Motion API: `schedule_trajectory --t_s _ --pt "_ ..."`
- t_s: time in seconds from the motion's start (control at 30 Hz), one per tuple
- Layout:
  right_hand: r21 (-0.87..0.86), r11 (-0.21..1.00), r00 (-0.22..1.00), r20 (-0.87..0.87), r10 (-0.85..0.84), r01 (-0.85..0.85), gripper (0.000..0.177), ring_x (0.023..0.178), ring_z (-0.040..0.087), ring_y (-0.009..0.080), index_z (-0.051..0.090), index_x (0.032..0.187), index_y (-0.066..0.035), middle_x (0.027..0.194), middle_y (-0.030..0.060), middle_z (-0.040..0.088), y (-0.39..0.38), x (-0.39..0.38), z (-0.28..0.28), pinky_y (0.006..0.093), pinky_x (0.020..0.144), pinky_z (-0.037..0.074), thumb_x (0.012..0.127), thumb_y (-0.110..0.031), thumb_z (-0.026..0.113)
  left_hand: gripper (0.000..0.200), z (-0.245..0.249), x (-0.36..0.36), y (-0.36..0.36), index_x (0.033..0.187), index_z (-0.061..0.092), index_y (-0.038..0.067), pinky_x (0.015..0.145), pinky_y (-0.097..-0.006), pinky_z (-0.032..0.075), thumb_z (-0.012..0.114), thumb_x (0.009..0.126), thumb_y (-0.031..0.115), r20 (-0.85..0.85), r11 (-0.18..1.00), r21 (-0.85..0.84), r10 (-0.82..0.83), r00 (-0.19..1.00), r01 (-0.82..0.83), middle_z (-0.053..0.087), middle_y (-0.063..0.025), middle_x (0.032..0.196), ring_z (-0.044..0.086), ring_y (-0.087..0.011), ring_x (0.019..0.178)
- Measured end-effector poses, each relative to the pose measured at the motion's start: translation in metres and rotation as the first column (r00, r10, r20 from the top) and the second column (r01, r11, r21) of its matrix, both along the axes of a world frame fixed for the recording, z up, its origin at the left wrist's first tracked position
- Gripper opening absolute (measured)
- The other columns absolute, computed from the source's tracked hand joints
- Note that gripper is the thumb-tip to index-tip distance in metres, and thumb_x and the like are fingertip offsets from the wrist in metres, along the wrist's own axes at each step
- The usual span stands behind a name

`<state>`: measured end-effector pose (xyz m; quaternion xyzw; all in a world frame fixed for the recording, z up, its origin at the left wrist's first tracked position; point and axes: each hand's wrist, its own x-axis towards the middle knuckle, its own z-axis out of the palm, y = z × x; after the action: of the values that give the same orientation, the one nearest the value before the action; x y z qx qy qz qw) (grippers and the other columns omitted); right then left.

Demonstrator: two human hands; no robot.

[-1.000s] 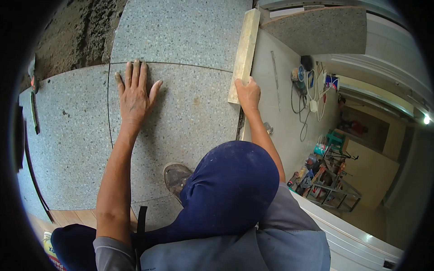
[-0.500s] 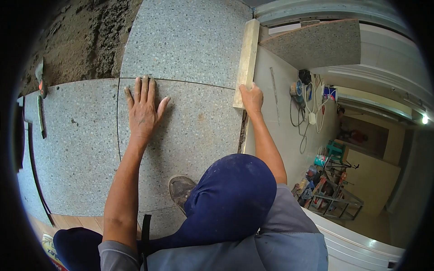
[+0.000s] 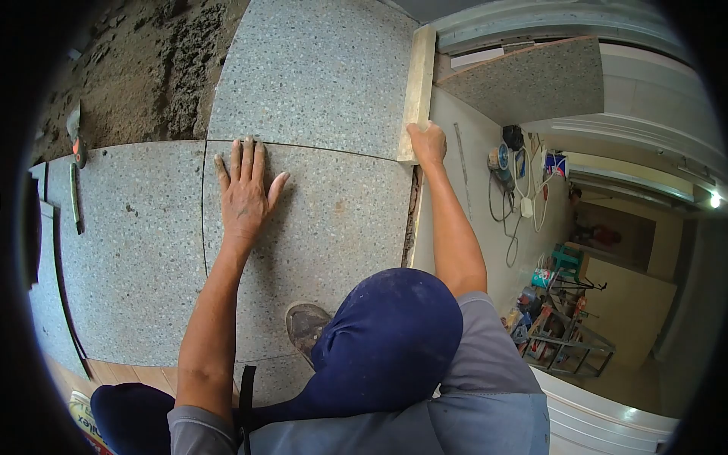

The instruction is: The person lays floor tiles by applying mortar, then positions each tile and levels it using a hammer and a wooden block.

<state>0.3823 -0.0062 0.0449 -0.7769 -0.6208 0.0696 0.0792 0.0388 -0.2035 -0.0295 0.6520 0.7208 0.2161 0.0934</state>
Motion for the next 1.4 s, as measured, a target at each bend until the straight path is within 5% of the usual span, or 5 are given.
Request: schedule_trajectory --t_s 0.33,0.53,0.8,1.03,1.4 --pt "-0.055 0.998 1.000 0.010 -0.018 0.018 0.047 0.092 0.074 0.0384 0.075 0.104 0.003 0.097 0.0237 0.075 0.038 0.005 -0.004 0.0456 0.085 0.055 0.079 -0.037 0.070 0.073 -0.001 0.000 0.001 0.150 0.049 0.004 0.127 -0.0564 0.010 0.054 0.101 0.057 -0.010 1.000 -0.005 0.002 1.000 -0.002 0.041 -0.0132 0.161 0.025 -0.0308 0.155" --pt "-0.077 0.997 1.000 0.000 0.024 -0.024 0.053 0.085 0.076 0.0357 0.075 0.103 0.008 0.091 0.0248 0.076 0.031 0.009 -0.003 0.0419 0.079 0.056 0.079 -0.039 0.072 0.072 -0.004 -0.001 0.001 0.150 0.050 0.004 0.127 -0.0566 0.011 0.055 0.100 0.057 -0.025 0.999 0.047 0.002 1.000 -0.001 0.043 -0.0137 0.160 0.028 -0.0311 0.154" --pt "-0.153 0.988 0.997 0.075 0.006 0.005 0.054 0.094 0.071 0.0468 0.071 0.108 0.005 0.097 0.0315 0.072 -0.114 0.015 0.002 0.0499 0.084 0.056 0.082 -0.042 0.067 0.070 -0.007 0.001 -0.003 0.150 0.050 0.007 0.125 -0.0558 0.016 0.056 0.101 0.056 -0.052 0.999 0.049 0.016 0.999 -0.013 0.045 -0.0116 0.159 0.032 -0.0296 0.153" --pt "-0.246 0.957 0.980 0.162 -0.115 0.153 0.066 0.109 0.068 0.0461 0.063 0.129 0.007 0.112 0.0332 0.070 -0.247 0.032 0.004 0.0477 0.096 0.052 0.084 -0.042 0.069 0.070 -0.011 0.003 -0.004 0.152 0.047 0.010 0.126 -0.0549 0.015 0.051 0.102 0.058 -0.104 0.999 0.032 0.018 0.994 -0.015 0.042 -0.0103 0.161 0.030 -0.0285 0.153" --pt "-0.229 0.949 0.976 0.082 -0.203 0.217 0.069 0.111 0.068 0.0444 0.062 0.131 0.007 0.115 0.0319 0.070 -0.260 0.024 0.007 0.0463 0.097 0.052 0.084 -0.043 0.070 0.071 -0.015 0.005 -0.004 0.154 0.045 0.012 0.126 -0.0536 0.016 0.051 0.102 0.059 -0.130 0.998 0.055 0.046 0.990 -0.039 0.042 -0.0088 0.161 0.030 -0.0291 0.153"
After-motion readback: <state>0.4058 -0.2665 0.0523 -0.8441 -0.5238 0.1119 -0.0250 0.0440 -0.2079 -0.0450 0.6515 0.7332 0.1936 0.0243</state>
